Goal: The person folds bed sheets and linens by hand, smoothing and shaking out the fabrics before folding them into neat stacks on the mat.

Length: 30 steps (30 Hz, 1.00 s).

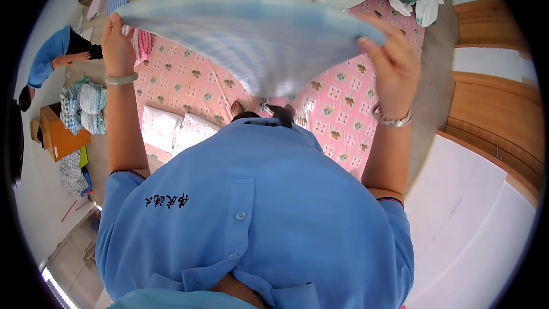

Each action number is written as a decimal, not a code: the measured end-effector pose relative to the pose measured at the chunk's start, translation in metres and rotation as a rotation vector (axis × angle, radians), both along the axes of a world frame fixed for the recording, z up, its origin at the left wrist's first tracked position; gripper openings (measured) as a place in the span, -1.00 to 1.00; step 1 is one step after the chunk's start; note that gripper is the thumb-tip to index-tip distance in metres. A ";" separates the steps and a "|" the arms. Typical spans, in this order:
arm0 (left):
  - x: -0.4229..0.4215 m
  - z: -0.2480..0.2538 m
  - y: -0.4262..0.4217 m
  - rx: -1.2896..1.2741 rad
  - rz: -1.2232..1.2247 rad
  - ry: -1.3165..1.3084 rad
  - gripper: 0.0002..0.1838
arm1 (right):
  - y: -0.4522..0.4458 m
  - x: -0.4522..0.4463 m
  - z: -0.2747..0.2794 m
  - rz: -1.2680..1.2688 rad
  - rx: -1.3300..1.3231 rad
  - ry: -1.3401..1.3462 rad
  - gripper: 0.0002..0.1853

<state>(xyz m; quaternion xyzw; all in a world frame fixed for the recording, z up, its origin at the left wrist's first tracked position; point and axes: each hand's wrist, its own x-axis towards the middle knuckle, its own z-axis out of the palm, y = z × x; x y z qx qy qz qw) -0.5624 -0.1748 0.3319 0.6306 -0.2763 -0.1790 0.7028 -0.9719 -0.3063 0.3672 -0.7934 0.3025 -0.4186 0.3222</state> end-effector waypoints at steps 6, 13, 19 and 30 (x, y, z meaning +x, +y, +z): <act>0.042 0.015 -0.031 -0.389 0.104 -0.151 -0.80 | 0.094 0.064 0.004 0.775 -0.118 -0.188 -0.89; -0.021 0.046 -0.060 -0.413 -0.031 0.036 -0.82 | 0.117 0.108 0.051 1.174 -0.283 -0.229 -0.67; -0.184 0.068 -0.043 -0.426 -0.903 -0.101 -0.80 | -0.002 0.105 -0.010 0.624 0.028 -0.129 -0.33; -0.049 -0.132 0.185 1.029 -0.222 -1.399 -0.52 | 0.042 0.137 -0.040 0.769 0.902 -0.530 -0.82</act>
